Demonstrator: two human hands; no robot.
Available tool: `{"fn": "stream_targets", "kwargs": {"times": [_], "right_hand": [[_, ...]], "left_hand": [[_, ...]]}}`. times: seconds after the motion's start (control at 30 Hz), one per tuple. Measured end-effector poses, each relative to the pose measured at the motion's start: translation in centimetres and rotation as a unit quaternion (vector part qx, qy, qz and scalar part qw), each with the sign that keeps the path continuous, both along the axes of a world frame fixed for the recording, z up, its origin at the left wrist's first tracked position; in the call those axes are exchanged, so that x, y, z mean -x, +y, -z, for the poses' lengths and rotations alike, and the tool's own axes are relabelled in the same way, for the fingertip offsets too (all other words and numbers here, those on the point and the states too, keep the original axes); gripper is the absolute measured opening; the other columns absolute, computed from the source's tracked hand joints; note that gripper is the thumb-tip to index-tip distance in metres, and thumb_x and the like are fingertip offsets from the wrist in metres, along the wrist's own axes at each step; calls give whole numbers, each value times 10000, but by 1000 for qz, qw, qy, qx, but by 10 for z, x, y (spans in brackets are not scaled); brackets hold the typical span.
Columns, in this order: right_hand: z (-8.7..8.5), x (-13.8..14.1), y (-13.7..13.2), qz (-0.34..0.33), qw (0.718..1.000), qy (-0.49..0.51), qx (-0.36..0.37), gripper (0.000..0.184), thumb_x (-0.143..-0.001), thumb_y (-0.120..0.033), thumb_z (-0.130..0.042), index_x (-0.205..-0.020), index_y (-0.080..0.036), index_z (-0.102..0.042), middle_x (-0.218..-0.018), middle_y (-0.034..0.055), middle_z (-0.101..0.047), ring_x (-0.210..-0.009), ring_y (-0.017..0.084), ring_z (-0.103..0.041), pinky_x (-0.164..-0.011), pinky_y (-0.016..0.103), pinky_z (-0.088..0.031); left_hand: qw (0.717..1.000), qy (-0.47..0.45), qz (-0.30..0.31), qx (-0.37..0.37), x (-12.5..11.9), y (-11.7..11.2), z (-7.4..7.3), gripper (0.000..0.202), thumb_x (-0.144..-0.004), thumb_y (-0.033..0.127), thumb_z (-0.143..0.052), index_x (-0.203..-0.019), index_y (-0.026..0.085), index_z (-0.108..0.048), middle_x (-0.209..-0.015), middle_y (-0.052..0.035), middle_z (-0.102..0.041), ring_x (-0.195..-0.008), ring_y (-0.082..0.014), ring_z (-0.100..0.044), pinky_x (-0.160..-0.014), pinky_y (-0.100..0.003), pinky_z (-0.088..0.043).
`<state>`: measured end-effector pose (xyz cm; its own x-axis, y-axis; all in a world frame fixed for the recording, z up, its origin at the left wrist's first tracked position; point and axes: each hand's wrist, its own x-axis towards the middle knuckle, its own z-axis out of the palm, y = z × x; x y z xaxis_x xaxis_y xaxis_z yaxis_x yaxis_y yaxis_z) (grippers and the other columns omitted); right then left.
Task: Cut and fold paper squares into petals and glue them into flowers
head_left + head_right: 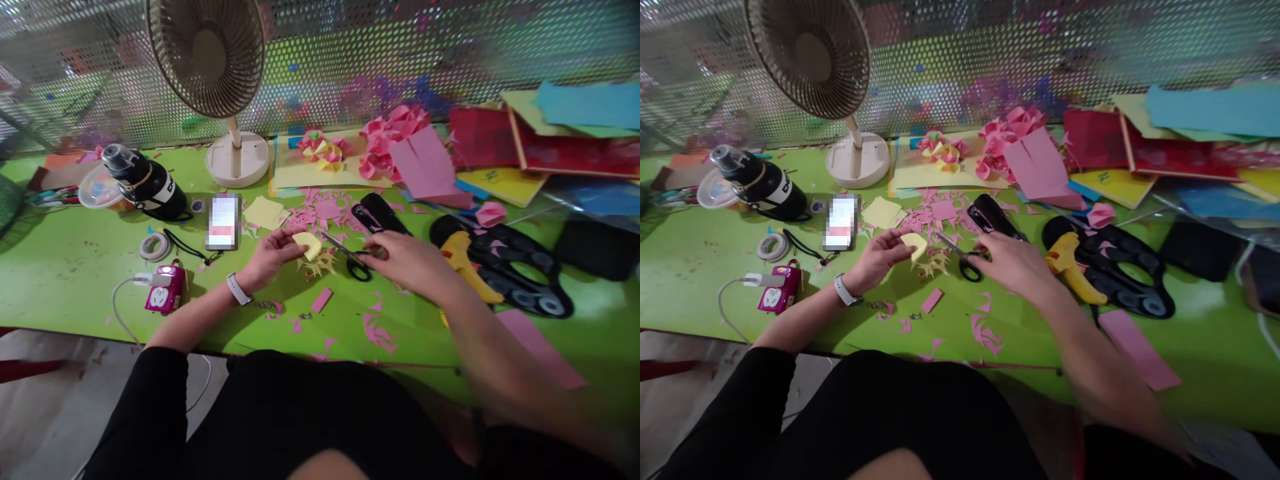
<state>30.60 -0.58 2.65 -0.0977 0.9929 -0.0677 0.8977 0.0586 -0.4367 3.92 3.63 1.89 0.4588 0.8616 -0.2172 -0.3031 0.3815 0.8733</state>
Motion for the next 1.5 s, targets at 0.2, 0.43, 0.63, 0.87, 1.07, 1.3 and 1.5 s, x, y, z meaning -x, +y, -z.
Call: {"fn": "stream_targets", "kwargs": {"times": [0.2, 0.43, 0.63, 0.87, 1.07, 1.3, 1.5], "right_hand": [[-4, 46, -13, -14, 928, 363, 80, 369, -846, -558, -654, -1004, -225, -672, -954, 73, -719, -809, 223, -663, -704, 354, -520], [2, 52, -14, -4, 914, 404, 33, 319, -861, -546, -652, -869, -227, -667, -781, 22, -658, -679, 163, -602, -641, 318, -494], [-1, 51, -15, -17, 925, 380, 20, 328, -903, -544, -596, -890, -220, -646, -801, 35, -659, -681, 166, -606, -627, 319, -495], [-6, 46, -17, -57, 971, 204, 114, 356, -755, -522, -754, -946, -229, -690, -896, 77, -699, -713, 212, -627, -597, 347, -480], [-1, 55, -26, -156, 970, 88, 165, 202, -761, -362, -784, -731, -241, -624, -790, 41, -681, -640, 195, -584, -519, 296, -349], [-1, 39, -18, -142, 949, 176, 218, 244, -831, -443, -710, -725, -231, -652, -700, 24, -664, -602, 173, -573, -539, 302, -378], [5, 36, -13, 25, 894, 426, 140, 407, -754, -591, -744, -838, -204, -650, -755, 28, -655, -593, 134, -573, -555, 294, -494]], "left_hand": [[993, 28, -18, -113, -12, -19, -5, 301, -726, 146, -811, -998, 161, -684, -1085, -63, -731, -995, -159, -708, -939, -324, -556], [998, 25, 14, -49, -12, -17, -4, 374, -671, 215, -856, -993, 147, -678, -967, -42, -739, -816, -126, -706, -810, -287, -577], [994, 64, 85, -16, -2, -6, -9, 412, -670, 257, -860, -1014, 122, -678, -968, -65, -743, -806, -135, -717, -750, -267, -592], [976, 196, 48, -83, 13, 16, -7, 333, -725, 282, -818, -960, 101, -667, -859, -73, -748, -751, -142, -729, -633, -228, -562], [969, 238, 14, -67, 7, 14, 4, 296, -796, 232, -756, -1031, 98, -638, -831, -80, -751, -740, -159, -736, -667, -276, -582], [915, 342, -19, -212, 11, 18, 5, 306, -849, 360, -706, -1080, 159, -692, -886, -81, -716, -624, -111, -637, -544, -235, -474], [919, 269, -7, -288, 4, 1, -12, 228, -906, 380, -639, -916, 170, -728, -849, -76, -685, -676, -100, -602, -581, -216, -465]]}}
